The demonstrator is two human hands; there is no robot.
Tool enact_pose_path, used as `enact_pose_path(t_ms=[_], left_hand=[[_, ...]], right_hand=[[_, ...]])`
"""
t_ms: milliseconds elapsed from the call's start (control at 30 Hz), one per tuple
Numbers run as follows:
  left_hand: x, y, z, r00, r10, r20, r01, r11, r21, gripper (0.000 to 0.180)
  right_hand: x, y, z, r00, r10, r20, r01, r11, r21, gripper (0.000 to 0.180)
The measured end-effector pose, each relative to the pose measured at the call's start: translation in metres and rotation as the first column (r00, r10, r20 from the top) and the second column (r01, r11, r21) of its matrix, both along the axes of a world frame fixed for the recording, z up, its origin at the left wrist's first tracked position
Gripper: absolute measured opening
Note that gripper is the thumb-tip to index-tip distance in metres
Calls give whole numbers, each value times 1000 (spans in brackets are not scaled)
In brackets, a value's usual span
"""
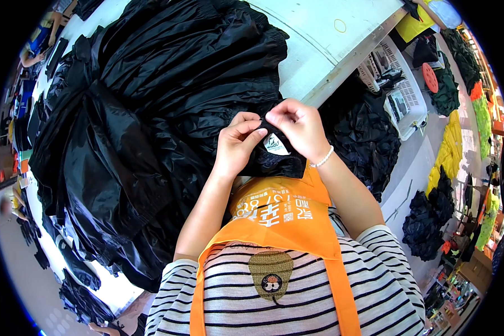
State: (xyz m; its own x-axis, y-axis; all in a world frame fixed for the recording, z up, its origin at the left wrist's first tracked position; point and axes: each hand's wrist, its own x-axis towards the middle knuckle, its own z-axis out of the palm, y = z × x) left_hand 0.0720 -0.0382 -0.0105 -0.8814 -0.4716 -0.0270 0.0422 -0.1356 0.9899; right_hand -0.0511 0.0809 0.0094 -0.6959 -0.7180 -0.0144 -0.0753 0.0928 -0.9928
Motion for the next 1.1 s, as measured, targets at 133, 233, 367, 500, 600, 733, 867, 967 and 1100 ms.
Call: enact_pose_path(t_ms=[133, 233, 367, 500, 600, 733, 867, 967, 1100], left_hand=[[0, -1, 6, 996, 80, 30, -84, 986, 146, 11], [0, 1, 5, 990, 115, 76, -128, 972, 197, 13], [-2, 3, 9, 984, 140, 107, -155, 976, 153, 13], [0, 2, 5, 989, 109, 100, -122, 984, 130, 12], [3, 4, 8, 987, 139, 77, -151, 970, 190, 12], [2, 6, 13, 994, 94, 54, -102, 979, 175, 13], [1, 9, 17, 998, 35, 57, -36, 999, 32, 14], [2, 13, 21, 999, 25, 41, -22, 998, -65, 14], [22, 3, 43, 981, -192, -35, 170, 929, -330, 7]], right_hand=[[-15, 1, -8, 980, -153, 126, 157, 987, -26, 16], [-4, 12, 20, 993, 32, -116, -36, 999, -31, 14], [4, 9, 13, 928, 45, -369, -82, 993, -84, 18], [5, 6, 9, 927, -42, -373, 40, 999, -12, 11], [-3, 7, 7, 911, -178, -372, 194, 981, 5, 11], [-2, 16, 9, 992, -27, -124, 26, 1000, -11, 13], [0, 13, 11, 991, 65, -119, -62, 998, 28, 14], [3, 14, 0, 996, -70, 58, 70, 998, 3, 12], [-19, 29, -23, 974, -218, 64, 212, 974, 83, 21]])
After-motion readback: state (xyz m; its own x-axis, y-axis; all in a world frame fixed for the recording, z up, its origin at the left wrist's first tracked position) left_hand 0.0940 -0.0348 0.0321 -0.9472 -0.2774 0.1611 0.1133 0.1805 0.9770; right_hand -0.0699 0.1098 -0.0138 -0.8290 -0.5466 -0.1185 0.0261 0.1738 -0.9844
